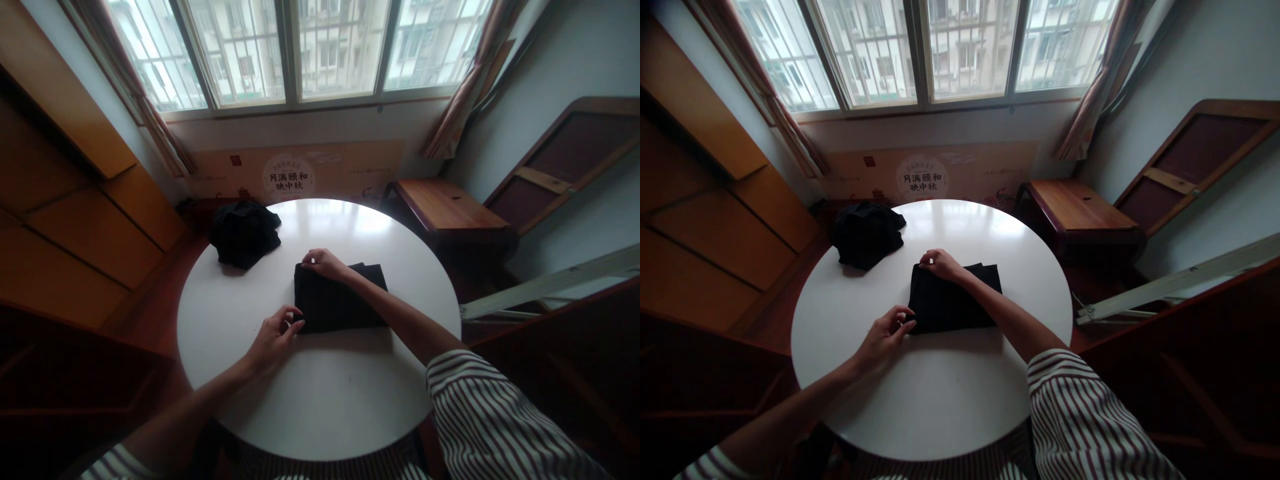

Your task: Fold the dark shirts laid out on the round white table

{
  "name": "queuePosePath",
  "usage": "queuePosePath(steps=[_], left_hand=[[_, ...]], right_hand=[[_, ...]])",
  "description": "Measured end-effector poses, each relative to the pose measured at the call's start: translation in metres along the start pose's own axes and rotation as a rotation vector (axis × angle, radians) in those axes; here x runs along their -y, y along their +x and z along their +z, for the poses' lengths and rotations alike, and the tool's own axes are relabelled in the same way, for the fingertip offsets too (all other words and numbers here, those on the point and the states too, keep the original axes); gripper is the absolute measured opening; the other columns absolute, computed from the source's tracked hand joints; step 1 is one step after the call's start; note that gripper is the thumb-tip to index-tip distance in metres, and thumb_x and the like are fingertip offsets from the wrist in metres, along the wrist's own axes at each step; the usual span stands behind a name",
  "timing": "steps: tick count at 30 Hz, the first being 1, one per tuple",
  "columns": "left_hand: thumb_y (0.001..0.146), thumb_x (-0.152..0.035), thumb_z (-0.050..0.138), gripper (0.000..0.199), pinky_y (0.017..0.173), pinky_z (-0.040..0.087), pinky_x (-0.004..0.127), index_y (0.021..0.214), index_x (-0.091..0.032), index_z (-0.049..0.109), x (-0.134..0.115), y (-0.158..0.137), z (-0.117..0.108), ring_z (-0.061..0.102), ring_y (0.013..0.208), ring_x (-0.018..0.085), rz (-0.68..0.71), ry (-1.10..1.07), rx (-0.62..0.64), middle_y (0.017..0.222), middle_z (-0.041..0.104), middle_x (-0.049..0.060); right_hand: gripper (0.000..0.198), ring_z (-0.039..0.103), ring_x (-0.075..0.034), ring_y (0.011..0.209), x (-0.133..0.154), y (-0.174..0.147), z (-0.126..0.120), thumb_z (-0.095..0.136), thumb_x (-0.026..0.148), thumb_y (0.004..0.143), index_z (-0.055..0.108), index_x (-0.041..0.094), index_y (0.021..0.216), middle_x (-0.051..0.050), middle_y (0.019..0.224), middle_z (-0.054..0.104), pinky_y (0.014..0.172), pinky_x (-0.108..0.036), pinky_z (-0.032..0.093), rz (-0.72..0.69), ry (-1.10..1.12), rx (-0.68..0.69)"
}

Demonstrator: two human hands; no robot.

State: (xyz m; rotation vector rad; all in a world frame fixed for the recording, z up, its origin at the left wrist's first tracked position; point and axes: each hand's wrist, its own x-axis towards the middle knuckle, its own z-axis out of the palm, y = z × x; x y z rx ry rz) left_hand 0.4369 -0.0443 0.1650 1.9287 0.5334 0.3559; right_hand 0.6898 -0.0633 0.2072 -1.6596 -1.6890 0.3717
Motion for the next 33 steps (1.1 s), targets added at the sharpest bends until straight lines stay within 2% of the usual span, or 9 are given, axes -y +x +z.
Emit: queuePosePath(steps=[4,8,13,16,20,23,26,30,33], left_hand=[[0.093,-0.046,0.055,0.029,0.050,0.038,0.021,0.109,-0.022,0.059,-0.007,0.003,-0.008,0.052,0.055,0.010,-0.027,0.098,0.102,0.078,0.056,-0.003],[0.092,-0.049,0.057,0.031,0.062,0.046,0.027,0.104,-0.022,0.066,-0.030,0.017,-0.021,0.057,0.063,0.014,0.086,0.436,0.092,0.088,0.061,0.002],[0.096,-0.043,0.052,0.035,0.080,0.050,0.033,0.113,-0.018,0.068,-0.045,0.075,-0.031,0.065,0.085,0.022,0.198,0.660,-0.133,0.102,0.066,0.010],[0.093,-0.044,0.055,0.038,0.080,0.050,0.033,0.108,-0.014,0.072,-0.036,0.113,-0.033,0.067,0.091,0.026,0.151,0.683,-0.124,0.097,0.071,0.012],[0.092,-0.046,0.055,0.037,0.069,0.048,0.030,0.087,-0.017,0.077,-0.021,0.136,-0.036,0.068,0.074,0.023,0.134,0.610,-0.066,0.081,0.075,0.009],[0.091,-0.045,0.055,0.037,0.064,0.046,0.029,0.087,-0.016,0.077,-0.015,0.136,-0.041,0.066,0.069,0.021,0.148,0.503,-0.136,0.080,0.075,0.008],[0.089,-0.046,0.056,0.036,0.062,0.046,0.028,0.086,-0.016,0.076,-0.011,0.136,-0.049,0.065,0.066,0.020,0.137,0.428,-0.173,0.081,0.075,0.008],[0.088,-0.039,0.060,0.029,0.066,0.049,0.029,0.083,-0.015,0.074,-0.013,0.139,-0.053,0.067,0.071,0.021,0.076,0.471,-0.131,0.081,0.074,0.009],[0.090,-0.031,0.059,0.023,0.079,0.052,0.035,0.091,-0.013,0.074,-0.028,0.132,-0.041,0.068,0.083,0.025,0.161,0.685,-0.170,0.090,0.073,0.012]], right_hand=[[0.025,0.059,-0.019,0.079,0.007,-0.009,-0.006,0.073,0.040,0.084,0.075,0.019,0.098,-0.007,0.085,0.069,0.074,-0.030,0.045,-0.041,-0.161,-0.076],[0.024,0.063,-0.020,0.083,0.005,-0.035,-0.040,0.064,0.037,0.091,0.074,0.016,0.099,-0.011,0.096,0.070,0.078,-0.031,0.048,0.050,-0.281,-0.179],[0.033,0.065,-0.021,0.076,-0.027,-0.091,-0.100,0.063,0.042,0.090,0.074,0.011,0.083,-0.013,0.084,0.072,0.068,-0.030,0.049,0.552,-0.454,-0.208],[0.045,0.064,-0.020,0.065,-0.044,-0.120,-0.115,0.068,0.056,0.084,0.073,0.011,0.076,-0.012,0.071,0.070,0.057,-0.028,0.049,0.720,-0.194,-0.146],[0.050,0.061,-0.015,0.058,-0.053,-0.136,-0.106,0.082,0.060,0.065,0.073,0.011,0.074,-0.008,0.064,0.068,0.051,-0.025,0.050,0.673,0.264,-0.176],[0.052,0.057,-0.013,0.054,-0.056,-0.132,-0.095,0.087,0.060,0.054,0.069,0.013,0.067,-0.005,0.056,0.063,0.047,-0.024,0.046,0.638,0.377,-0.247],[0.055,0.052,-0.011,0.049,-0.062,-0.127,-0.089,0.085,0.064,0.053,0.068,0.014,0.068,-0.002,0.054,0.061,0.044,-0.024,0.042,0.588,0.423,-0.376],[0.045,0.056,-0.014,0.052,-0.065,-0.123,-0.088,0.078,0.058,0.068,0.068,0.014,0.075,-0.003,0.059,0.063,0.048,-0.026,0.045,0.591,0.306,-0.412],[0.028,0.063,-0.019,0.064,-0.050,-0.120,-0.080,0.066,0.041,0.085,0.068,0.014,0.081,-0.009,0.074,0.069,0.061,-0.032,0.051,0.574,-0.077,-0.452]])
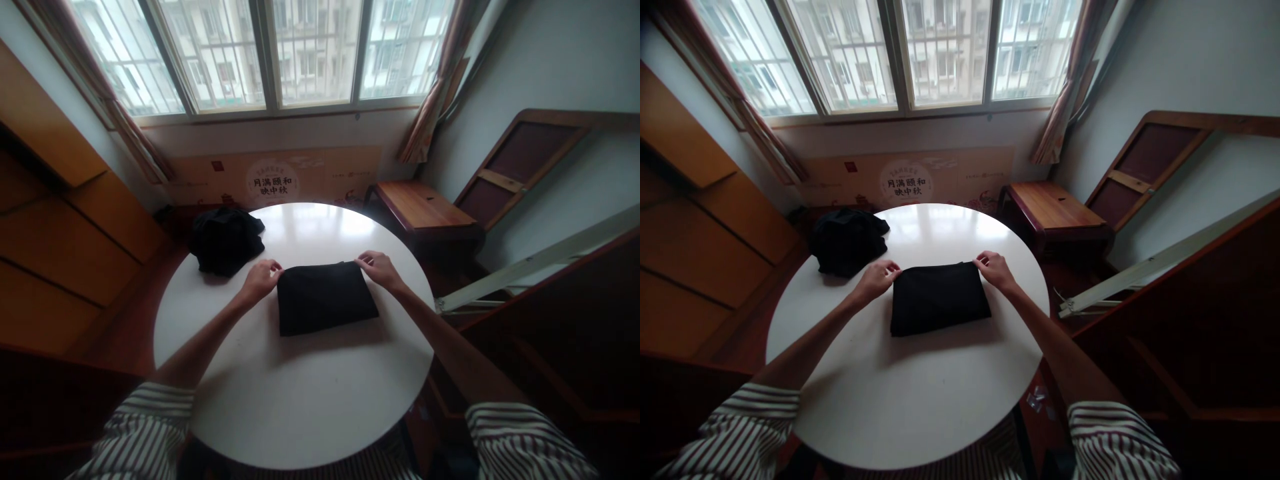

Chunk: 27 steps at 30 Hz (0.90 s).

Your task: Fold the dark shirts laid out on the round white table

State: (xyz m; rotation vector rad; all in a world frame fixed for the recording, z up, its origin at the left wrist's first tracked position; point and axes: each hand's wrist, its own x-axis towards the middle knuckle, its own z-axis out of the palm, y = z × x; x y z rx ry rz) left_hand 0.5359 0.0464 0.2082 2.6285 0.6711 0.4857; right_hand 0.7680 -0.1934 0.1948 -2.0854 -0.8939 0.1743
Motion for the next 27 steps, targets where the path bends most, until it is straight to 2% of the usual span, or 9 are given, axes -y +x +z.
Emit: queuePosePath(steps=[3,6,8,10,14,19,23,25,27], left_hand=[[0.097,-0.025,0.048,0.027,0.094,0.049,0.040,0.107,-0.015,0.071,-0.035,-0.013,0.004,0.064,0.101,0.026,0.242,0.132,-0.091,0.108,0.069,0.014],[0.101,-0.024,0.038,0.036,0.108,0.042,0.041,0.125,-0.016,0.063,-0.058,-0.022,0.020,0.056,0.124,0.025,0.439,0.136,0.072,0.131,0.063,0.014],[0.102,-0.027,0.036,0.042,0.115,0.032,0.050,0.138,-0.014,0.054,-0.058,-0.022,0.033,0.044,0.138,0.029,0.421,0.176,0.196,0.146,0.052,0.015],[0.103,-0.032,0.033,0.048,0.115,0.027,0.060,0.146,-0.014,0.045,-0.046,-0.017,0.044,0.034,0.145,0.033,0.327,0.213,0.281,0.153,0.043,0.017],[0.103,-0.038,0.032,0.053,0.113,0.026,0.066,0.151,-0.016,0.039,-0.023,-0.008,0.050,0.026,0.148,0.036,0.215,0.213,0.304,0.157,0.036,0.017],[0.101,-0.027,0.037,0.046,0.115,0.024,0.064,0.145,-0.017,0.048,-0.040,-0.024,0.036,0.029,0.147,0.036,0.311,0.230,0.128,0.152,0.045,0.016],[0.101,-0.035,0.045,0.041,0.112,0.038,0.053,0.135,-0.015,0.057,-0.048,-0.065,0.021,0.050,0.133,0.032,0.608,0.144,0.131,0.139,0.058,0.017],[0.097,-0.040,0.052,0.050,0.110,0.041,0.055,0.139,-0.013,0.052,-0.036,-0.085,0.018,0.048,0.135,0.035,0.720,0.143,0.188,0.142,0.055,0.019],[0.096,-0.034,0.054,0.054,0.110,0.042,0.057,0.145,-0.012,0.045,-0.017,-0.098,0.018,0.041,0.140,0.037,0.783,0.167,0.193,0.148,0.048,0.020]], right_hand=[[0.027,0.067,-0.023,0.084,0.029,-0.022,0.017,0.049,0.029,0.096,0.070,0.013,0.095,-0.014,0.096,0.071,0.081,-0.036,0.052,-0.268,-0.243,-0.074],[0.036,0.060,-0.026,0.117,0.052,-0.044,0.042,0.039,0.026,0.101,0.065,0.013,0.122,-0.016,0.125,0.066,0.105,-0.042,0.042,-0.533,-0.330,0.139],[0.044,0.045,-0.029,0.137,0.054,-0.052,0.054,0.039,0.032,0.102,0.054,0.014,0.139,-0.016,0.145,0.053,0.116,-0.050,0.030,-0.566,-0.415,0.269],[0.052,0.033,-0.031,0.145,0.044,-0.052,0.058,0.038,0.041,0.102,0.044,0.018,0.149,-0.013,0.156,0.040,0.118,-0.056,0.022,-0.487,-0.490,0.330],[0.055,0.027,-0.033,0.147,0.007,-0.035,0.047,0.031,0.051,0.103,0.036,0.031,0.153,-0.008,0.160,0.033,0.114,-0.065,0.020,-0.294,-0.560,0.329],[0.054,0.033,-0.033,0.144,-0.015,-0.027,0.030,0.029,0.047,0.104,0.036,0.027,0.153,-0.012,0.155,0.042,0.114,-0.064,0.022,-0.200,-0.532,0.241],[0.057,0.044,-0.034,0.135,-0.001,-0.055,0.016,0.042,0.049,0.099,0.050,0.012,0.143,-0.022,0.143,0.051,0.112,-0.053,0.035,-0.366,-0.429,0.017],[0.060,0.048,-0.034,0.131,0.005,-0.076,0.007,0.054,0.052,0.094,0.054,0.012,0.138,-0.022,0.139,0.055,0.111,-0.051,0.038,-0.537,-0.392,0.076],[0.063,0.048,-0.033,0.133,0.005,-0.093,-0.001,0.063,0.046,0.088,0.052,0.014,0.142,-0.019,0.141,0.055,0.113,-0.052,0.037,-0.706,-0.383,0.236]])
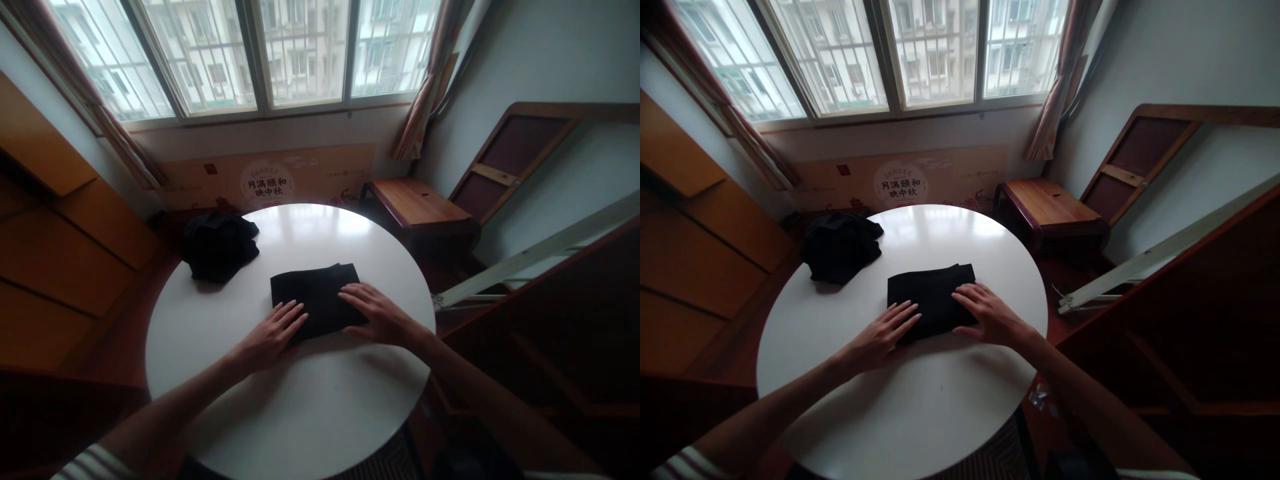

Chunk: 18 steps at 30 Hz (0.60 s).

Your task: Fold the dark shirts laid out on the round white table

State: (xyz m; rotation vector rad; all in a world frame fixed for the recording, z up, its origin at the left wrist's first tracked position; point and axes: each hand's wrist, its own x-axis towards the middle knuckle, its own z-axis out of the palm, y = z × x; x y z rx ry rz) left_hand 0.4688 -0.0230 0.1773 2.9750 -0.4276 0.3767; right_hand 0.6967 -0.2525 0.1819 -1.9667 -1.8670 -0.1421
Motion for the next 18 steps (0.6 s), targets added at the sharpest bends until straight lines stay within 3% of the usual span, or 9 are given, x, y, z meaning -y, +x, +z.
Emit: queuePosePath(steps=[3,5,8,11,14,16,18], left_hand=[[0.095,-0.019,0.049,0.053,0.112,0.042,0.054,0.148,-0.015,0.041,0.012,-0.018,0.009,0.037,0.143,0.034,0.021,0.011,-0.034,0.150,0.047,0.018],[0.093,-0.014,0.048,0.052,0.111,0.043,0.053,0.146,-0.016,0.043,0.018,-0.018,0.010,0.042,0.140,0.032,0.027,-0.026,-0.068,0.145,0.052,0.017],[0.092,-0.015,0.050,0.043,0.102,0.053,0.045,0.136,-0.018,0.052,0.021,-0.006,-0.004,0.060,0.123,0.028,-0.014,-0.151,-0.194,0.128,0.064,0.016],[0.092,-0.026,0.059,0.034,0.086,0.059,0.034,0.124,-0.020,0.057,0.019,0.013,-0.038,0.070,0.098,0.022,-0.287,-0.325,-0.462,0.112,0.069,0.011],[0.089,-0.040,0.065,0.043,0.069,0.057,0.026,0.126,-0.021,0.053,0.019,0.035,-0.072,0.068,0.081,0.017,-0.545,-0.599,-0.670,0.099,0.068,0.005],[0.089,-0.046,0.064,0.049,0.062,0.054,0.023,0.128,-0.021,0.051,0.024,0.047,-0.081,0.067,0.076,0.016,-0.617,-0.843,-0.660,0.094,0.067,0.004],[0.088,-0.050,0.064,0.053,0.058,0.053,0.022,0.128,-0.019,0.050,0.034,0.055,-0.072,0.067,0.073,0.016,-0.680,-1.044,-0.588,0.091,0.067,0.005]], right_hand=[[0.062,0.044,-0.032,0.138,-0.001,-0.014,0.004,0.060,0.024,0.086,0.048,0.016,0.146,-0.016,0.146,0.052,0.115,-0.054,0.035,-0.121,0.015,0.082],[0.056,0.049,-0.031,0.135,-0.006,-0.014,0.008,0.054,0.015,0.084,0.054,0.016,0.140,-0.017,0.142,0.056,0.113,-0.055,0.037,-0.126,0.041,0.055],[0.041,0.062,-0.028,0.120,-0.005,-0.005,0.000,0.050,0.015,0.088,0.063,0.018,0.127,-0.015,0.125,0.068,0.109,-0.052,0.043,-0.101,0.164,-0.053],[0.026,0.069,-0.026,0.100,0.011,0.010,-0.032,0.055,0.029,0.092,0.065,0.022,0.115,-0.011,0.108,0.073,0.094,-0.043,0.054,0.153,0.314,-0.288],[0.040,0.068,-0.025,0.083,0.027,0.029,-0.064,0.066,0.051,0.085,0.061,0.025,0.114,-0.007,0.091,0.070,0.072,-0.035,0.056,0.478,0.490,-0.489],[0.052,0.065,-0.023,0.074,0.027,0.040,-0.072,0.067,0.060,0.081,0.056,0.026,0.119,-0.004,0.083,0.067,0.061,-0.031,0.053,0.595,0.641,-0.515],[0.058,0.062,-0.020,0.067,0.017,0.049,-0.062,0.065,0.064,0.080,0.053,0.025,0.121,-0.001,0.078,0.064,0.055,-0.028,0.049,0.650,0.789,-0.467]])
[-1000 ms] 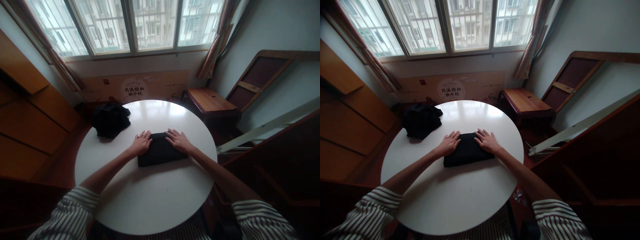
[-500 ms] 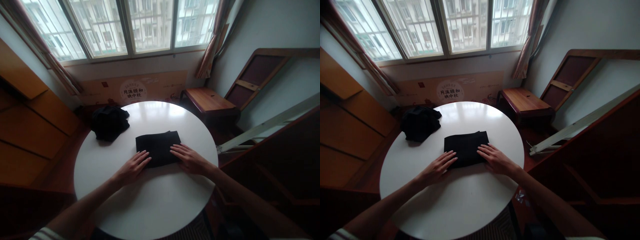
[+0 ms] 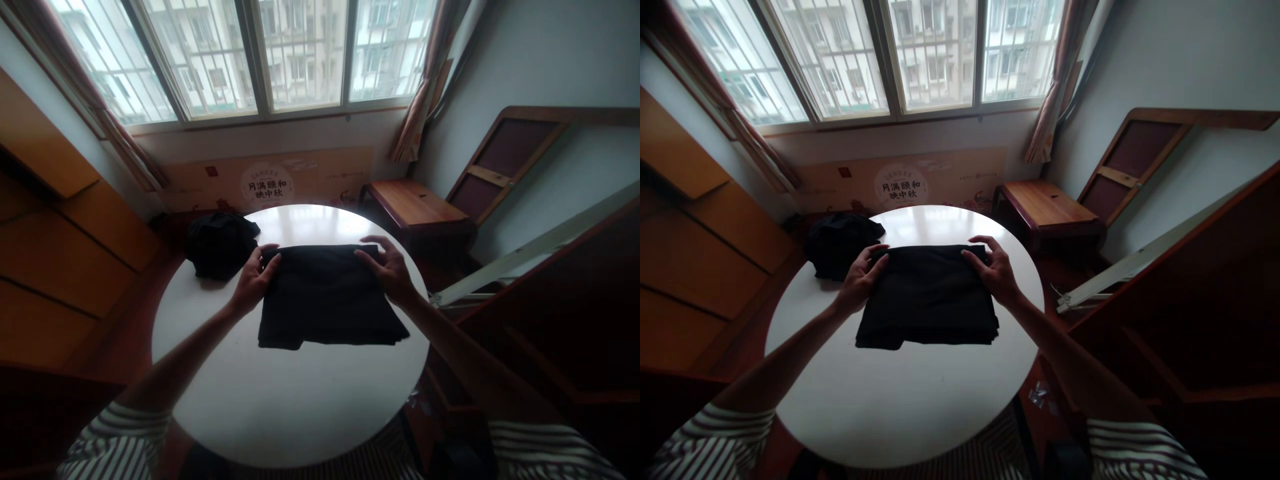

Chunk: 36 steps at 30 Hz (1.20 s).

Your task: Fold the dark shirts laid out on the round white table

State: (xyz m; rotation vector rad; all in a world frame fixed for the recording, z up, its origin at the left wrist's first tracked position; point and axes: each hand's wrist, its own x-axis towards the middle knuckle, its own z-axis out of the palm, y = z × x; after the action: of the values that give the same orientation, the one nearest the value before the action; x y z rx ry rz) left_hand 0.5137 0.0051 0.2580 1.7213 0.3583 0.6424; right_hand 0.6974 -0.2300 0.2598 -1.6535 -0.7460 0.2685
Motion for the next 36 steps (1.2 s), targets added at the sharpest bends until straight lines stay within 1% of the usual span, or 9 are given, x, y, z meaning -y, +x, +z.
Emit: queuePosePath(steps=[6,8,11,15,17,21,23,28,36], left_hand=[[0.087,-0.041,0.066,0.047,0.063,0.056,0.028,0.122,-0.012,0.054,0.078,0.016,0.002,0.068,0.076,0.019,-0.312,0.178,0.045,0.097,0.069,0.012],[0.088,-0.037,0.064,0.042,0.072,0.059,0.035,0.121,-0.013,0.057,0.085,0.014,-0.001,0.069,0.089,0.023,-0.157,0.397,-0.008,0.109,0.067,0.015],[0.094,-0.032,0.057,0.030,0.098,0.053,0.045,0.120,-0.018,0.062,0.070,0.004,0.000,0.060,0.118,0.027,0.263,0.672,0.000,0.128,0.060,0.015],[0.097,-0.039,0.055,0.037,0.109,0.045,0.047,0.130,-0.023,0.062,0.046,-0.022,0.013,0.053,0.131,0.028,0.537,0.799,0.486,0.138,0.058,0.012],[0.095,-0.046,0.058,0.049,0.112,0.041,0.054,0.138,-0.022,0.056,0.047,-0.037,0.019,0.047,0.137,0.033,0.567,0.873,0.640,0.145,0.052,0.015],[0.099,-0.042,0.052,0.054,0.111,0.041,0.056,0.145,-0.015,0.047,0.060,-0.054,0.013,0.043,0.140,0.034,0.638,0.932,0.674,0.147,0.049,0.020],[0.099,-0.036,0.052,0.047,0.107,0.048,0.048,0.141,-0.014,0.052,0.063,-0.055,0.000,0.050,0.134,0.031,0.700,0.877,0.671,0.140,0.056,0.019],[0.098,-0.025,0.055,0.029,0.085,0.059,0.035,0.125,-0.020,0.064,0.060,-0.050,-0.037,0.065,0.105,0.022,0.687,0.807,0.574,0.114,0.068,0.013],[0.095,-0.022,0.059,0.027,0.074,0.056,0.029,0.121,-0.020,0.067,0.063,-0.052,-0.043,0.065,0.088,0.017,0.651,0.776,0.579,0.103,0.066,0.011]], right_hand=[[0.060,0.064,-0.020,0.072,-0.078,0.030,0.020,0.067,0.058,0.079,0.053,0.016,0.119,-0.004,0.081,0.065,0.063,-0.032,0.053,0.115,-0.087,0.167],[0.051,0.065,-0.023,0.080,-0.089,0.033,0.023,0.063,0.050,0.084,0.055,0.014,0.119,-0.010,0.093,0.067,0.072,-0.037,0.055,0.031,-0.250,0.104],[0.038,0.063,-0.028,0.101,-0.082,0.032,0.026,0.055,0.039,0.092,0.059,0.014,0.120,-0.016,0.113,0.065,0.093,-0.046,0.051,-0.263,-0.495,0.009],[0.028,0.061,-0.027,0.108,-0.064,0.030,0.035,0.047,0.035,0.098,0.067,0.018,0.109,-0.013,0.112,0.067,0.098,-0.040,0.048,-0.420,-0.645,0.219],[0.029,0.063,-0.027,0.102,-0.062,0.030,0.036,0.049,0.039,0.098,0.068,0.017,0.103,-0.014,0.106,0.068,0.093,-0.039,0.049,-0.356,-0.765,0.208],[0.045,0.063,-0.027,0.079,-0.073,0.027,0.026,0.054,0.058,0.092,0.064,0.017,0.077,-0.014,0.080,0.066,0.074,-0.036,0.048,-0.066,-0.923,0.041],[0.054,0.058,-0.021,0.063,-0.079,0.022,0.019,0.052,0.068,0.088,0.054,0.020,0.062,-0.006,0.064,0.060,0.062,-0.031,0.044,0.020,-0.807,0.113],[0.058,0.045,-0.012,0.053,-0.082,0.010,0.010,0.059,0.069,0.082,0.041,0.021,0.054,0.003,0.053,0.046,0.052,-0.026,0.033,-0.053,-0.399,0.179],[0.047,0.052,-0.010,0.041,-0.070,0.006,-0.012,0.082,0.054,0.067,0.060,0.013,0.058,-0.002,0.047,0.059,0.040,-0.021,0.036,0.440,0.022,0.768]])
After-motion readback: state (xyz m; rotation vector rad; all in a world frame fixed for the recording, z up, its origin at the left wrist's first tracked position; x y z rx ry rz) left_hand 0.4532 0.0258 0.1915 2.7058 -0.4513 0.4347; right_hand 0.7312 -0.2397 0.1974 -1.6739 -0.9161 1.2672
